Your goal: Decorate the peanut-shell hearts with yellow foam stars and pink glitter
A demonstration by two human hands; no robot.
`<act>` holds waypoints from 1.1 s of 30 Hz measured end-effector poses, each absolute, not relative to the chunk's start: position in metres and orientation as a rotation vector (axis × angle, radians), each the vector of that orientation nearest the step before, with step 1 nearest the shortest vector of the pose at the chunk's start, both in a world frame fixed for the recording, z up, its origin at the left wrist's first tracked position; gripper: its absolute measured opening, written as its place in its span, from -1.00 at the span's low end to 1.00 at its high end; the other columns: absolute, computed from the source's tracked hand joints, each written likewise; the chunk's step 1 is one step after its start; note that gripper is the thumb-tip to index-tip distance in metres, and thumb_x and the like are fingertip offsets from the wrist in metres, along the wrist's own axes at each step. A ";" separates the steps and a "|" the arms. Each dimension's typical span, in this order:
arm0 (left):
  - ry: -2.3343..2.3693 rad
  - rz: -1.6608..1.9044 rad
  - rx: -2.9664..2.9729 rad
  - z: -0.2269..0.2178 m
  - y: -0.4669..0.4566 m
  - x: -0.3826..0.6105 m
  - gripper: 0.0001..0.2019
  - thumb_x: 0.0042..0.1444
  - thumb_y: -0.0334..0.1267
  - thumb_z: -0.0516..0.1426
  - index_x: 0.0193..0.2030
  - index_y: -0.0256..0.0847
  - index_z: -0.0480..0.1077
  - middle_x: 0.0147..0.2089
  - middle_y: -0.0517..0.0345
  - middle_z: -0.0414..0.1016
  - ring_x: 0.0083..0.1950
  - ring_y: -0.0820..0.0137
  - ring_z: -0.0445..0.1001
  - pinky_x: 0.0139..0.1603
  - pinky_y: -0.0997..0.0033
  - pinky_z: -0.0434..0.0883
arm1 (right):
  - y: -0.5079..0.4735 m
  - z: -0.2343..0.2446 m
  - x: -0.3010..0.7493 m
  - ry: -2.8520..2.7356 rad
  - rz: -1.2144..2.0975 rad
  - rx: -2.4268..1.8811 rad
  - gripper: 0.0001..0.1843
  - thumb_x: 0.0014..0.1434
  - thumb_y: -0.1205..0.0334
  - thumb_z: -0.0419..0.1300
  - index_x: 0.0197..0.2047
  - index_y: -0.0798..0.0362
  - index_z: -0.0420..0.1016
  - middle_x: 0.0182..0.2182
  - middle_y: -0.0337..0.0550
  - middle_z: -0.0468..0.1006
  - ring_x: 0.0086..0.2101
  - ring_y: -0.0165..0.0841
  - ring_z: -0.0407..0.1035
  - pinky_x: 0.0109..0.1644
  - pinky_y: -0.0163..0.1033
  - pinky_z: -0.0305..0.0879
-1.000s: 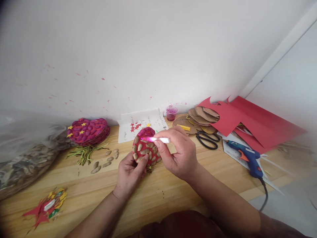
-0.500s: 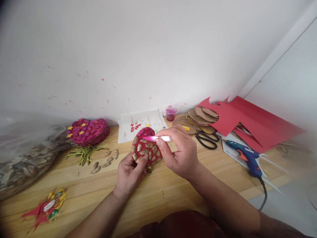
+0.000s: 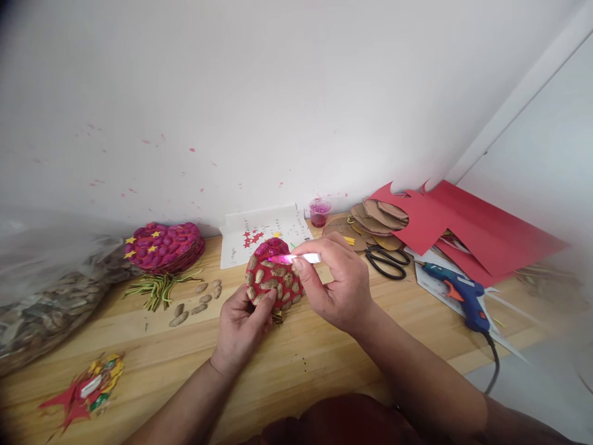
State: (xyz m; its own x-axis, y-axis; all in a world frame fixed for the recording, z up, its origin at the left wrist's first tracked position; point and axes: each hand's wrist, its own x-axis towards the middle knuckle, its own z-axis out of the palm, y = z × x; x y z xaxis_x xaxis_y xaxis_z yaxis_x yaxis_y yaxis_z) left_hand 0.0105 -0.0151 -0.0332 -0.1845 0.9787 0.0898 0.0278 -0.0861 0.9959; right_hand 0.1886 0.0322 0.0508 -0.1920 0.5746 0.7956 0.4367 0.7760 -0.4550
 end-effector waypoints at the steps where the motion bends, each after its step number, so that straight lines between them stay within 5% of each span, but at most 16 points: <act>1: 1.322 1.409 1.208 -0.033 -0.015 0.010 -0.79 0.17 -0.10 0.28 -0.39 -0.17 0.52 -0.58 0.22 0.39 -0.50 0.39 0.33 -0.48 0.46 0.26 | 0.032 0.051 0.189 -1.821 0.158 -0.774 -0.79 0.21 0.42 0.27 -0.10 -0.02 0.54 -0.30 -0.17 0.60 -0.27 -0.26 0.45 -0.15 -0.09 0.38; 12: 1.314 1.450 1.254 -0.031 -0.015 0.011 -0.80 0.17 -0.12 0.28 -0.39 -0.18 0.53 -0.49 0.19 0.44 -0.44 0.39 0.34 -0.40 0.46 0.29 | 0.030 0.052 0.187 -1.833 0.133 -0.729 -0.78 0.20 0.42 0.27 -0.10 -0.03 0.55 -0.32 -0.15 0.62 -0.28 -0.24 0.46 -0.18 -0.08 0.40; 33: 1.303 1.411 1.242 -0.035 -0.014 0.010 -0.74 0.22 -0.10 0.24 -0.41 -0.19 0.42 -0.62 0.32 0.30 -0.58 0.48 0.19 -0.46 0.47 0.24 | 0.029 0.051 0.183 -1.965 0.001 -0.585 -0.75 0.20 0.48 0.27 -0.07 0.03 0.53 -0.32 -0.18 0.66 -0.30 -0.28 0.42 -0.12 -0.11 0.44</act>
State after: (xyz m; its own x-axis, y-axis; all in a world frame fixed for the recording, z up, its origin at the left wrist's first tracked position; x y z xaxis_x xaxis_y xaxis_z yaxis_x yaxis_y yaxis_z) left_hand 0.0104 -0.0139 -0.0347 -0.1677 0.9778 0.1254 0.0471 -0.1191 0.9918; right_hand 0.1830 0.0294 0.0508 -0.3422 0.4000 0.8503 0.3990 0.8811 -0.2539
